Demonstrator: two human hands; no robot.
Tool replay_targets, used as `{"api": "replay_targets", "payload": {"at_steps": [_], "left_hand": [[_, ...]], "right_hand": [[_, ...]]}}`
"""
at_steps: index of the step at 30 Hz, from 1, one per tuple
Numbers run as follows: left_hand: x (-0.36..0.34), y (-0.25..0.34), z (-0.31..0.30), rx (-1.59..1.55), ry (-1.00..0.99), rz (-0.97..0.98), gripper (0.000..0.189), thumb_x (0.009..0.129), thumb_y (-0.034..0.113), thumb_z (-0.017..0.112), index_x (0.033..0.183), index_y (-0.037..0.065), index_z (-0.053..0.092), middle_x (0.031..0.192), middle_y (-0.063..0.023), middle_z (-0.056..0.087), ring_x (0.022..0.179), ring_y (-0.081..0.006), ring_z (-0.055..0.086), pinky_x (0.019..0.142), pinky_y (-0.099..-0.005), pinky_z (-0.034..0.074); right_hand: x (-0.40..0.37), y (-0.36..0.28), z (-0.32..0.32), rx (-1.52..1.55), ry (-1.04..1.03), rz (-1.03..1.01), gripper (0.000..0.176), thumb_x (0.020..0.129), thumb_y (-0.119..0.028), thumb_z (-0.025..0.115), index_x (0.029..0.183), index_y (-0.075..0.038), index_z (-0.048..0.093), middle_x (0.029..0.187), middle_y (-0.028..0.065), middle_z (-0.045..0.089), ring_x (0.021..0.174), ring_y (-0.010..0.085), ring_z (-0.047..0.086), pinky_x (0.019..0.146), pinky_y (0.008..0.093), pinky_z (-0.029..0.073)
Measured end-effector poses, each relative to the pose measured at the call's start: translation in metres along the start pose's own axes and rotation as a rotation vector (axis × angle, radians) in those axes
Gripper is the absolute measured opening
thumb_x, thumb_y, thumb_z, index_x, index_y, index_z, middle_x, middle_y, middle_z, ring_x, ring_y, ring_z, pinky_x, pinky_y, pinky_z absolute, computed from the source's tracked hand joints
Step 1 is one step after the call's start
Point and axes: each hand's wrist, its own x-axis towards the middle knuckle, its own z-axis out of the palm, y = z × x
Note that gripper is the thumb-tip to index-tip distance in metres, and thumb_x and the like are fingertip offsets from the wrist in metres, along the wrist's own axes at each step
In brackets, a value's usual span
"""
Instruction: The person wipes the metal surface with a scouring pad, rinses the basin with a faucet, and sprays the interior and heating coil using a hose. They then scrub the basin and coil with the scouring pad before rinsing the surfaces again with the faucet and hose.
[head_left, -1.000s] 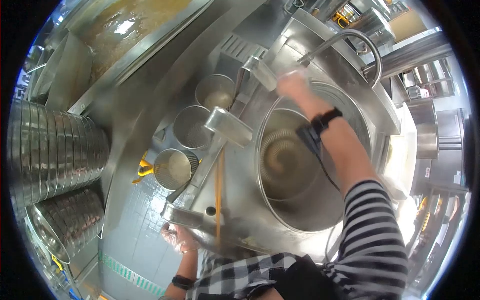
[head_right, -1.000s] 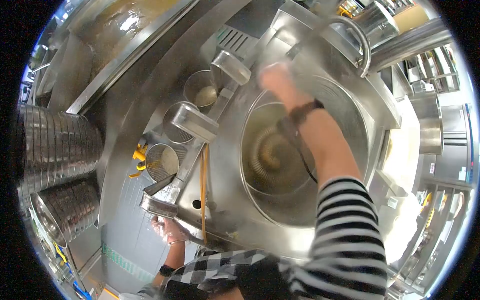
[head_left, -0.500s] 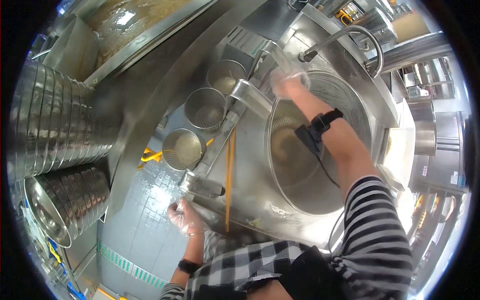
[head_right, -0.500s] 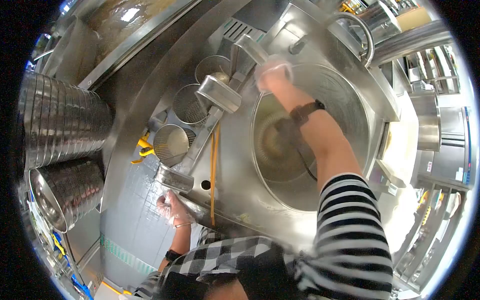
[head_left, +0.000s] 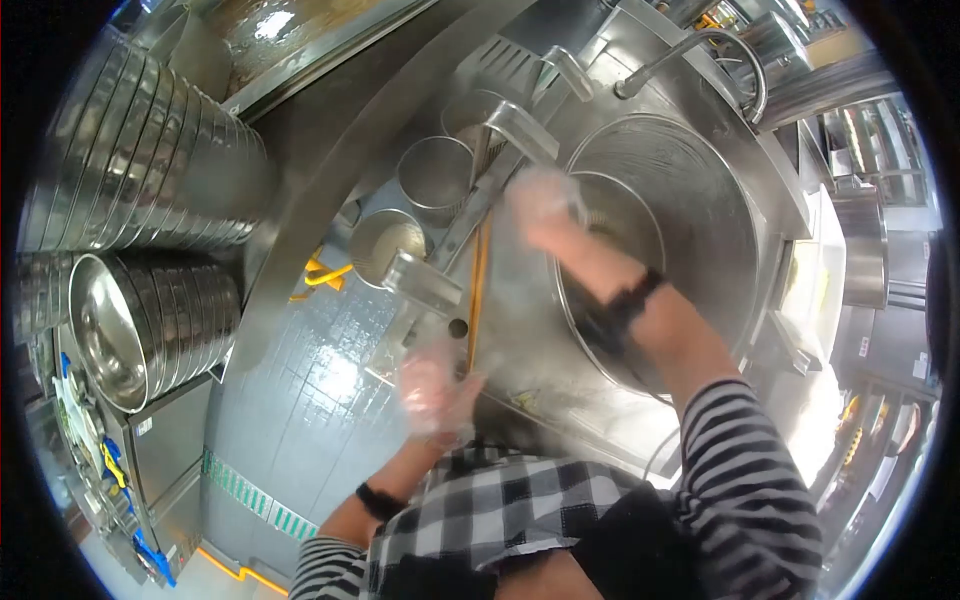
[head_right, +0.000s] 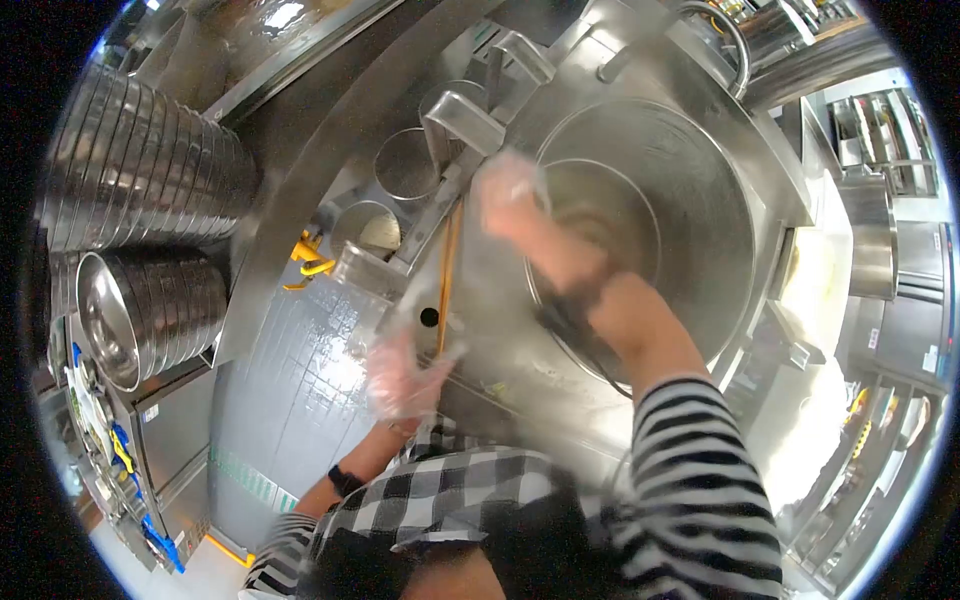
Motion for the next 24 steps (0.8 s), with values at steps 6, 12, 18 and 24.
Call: {"api": "replay_targets", "payload": {"at_steps": [6,12,18,24], "left_hand": [[0.018,0.004,0.047,0.283,-0.481,-0.067,0.034,0.087,0.026,0.047,0.114,0.006,0.045,0.064,-0.0056,0.057,0.055,-0.0252,0.057,0.050,-0.0348,0.049],[-0.063,-0.095,0.054,-0.109,-0.104,0.247,0.036,0.090,0.016,0.037,0.125,0.008,0.042,0.077,0.0025,0.059,0.053,-0.0120,0.051,0.049,-0.0228,0.046],[-0.099,-0.099,-0.065,0.084,-0.565,-0.303,0.044,0.083,0.001,0.046,0.126,0.003,0.042,0.111,-0.0053,0.057,0.094,-0.0108,0.056,0.075,-0.0226,0.045],[-0.153,-0.148,-0.023,-0.451,-0.102,-0.480,0.042,0.084,-0.003,0.042,0.126,0.005,0.044,0.118,-0.0096,0.053,0.106,-0.0186,0.052,0.091,-0.0288,0.038]], "right_hand": [[-0.036,-0.011,-0.005,-0.157,-0.006,-0.229,0.029,0.077,-0.018,0.050,0.102,-0.006,0.060,0.103,0.0148,0.057,0.099,0.0243,0.055,0.082,0.0368,0.045],[-0.072,-0.043,0.033,-0.262,0.074,-0.314,0.021,0.086,-0.018,0.044,0.100,-0.011,0.058,0.106,0.0151,0.054,0.098,0.0269,0.053,0.083,0.0397,0.041],[-0.050,-0.041,0.016,0.004,0.067,-0.128,0.024,0.080,-0.019,0.050,0.100,-0.008,0.056,0.091,0.0103,0.059,0.094,0.0261,0.057,0.079,0.0376,0.047],[-0.127,-0.089,0.026,0.074,-0.009,-0.260,0.021,0.083,-0.017,0.047,0.101,-0.008,0.053,0.100,0.0128,0.053,0.095,0.0267,0.052,0.080,0.0391,0.044]]}}
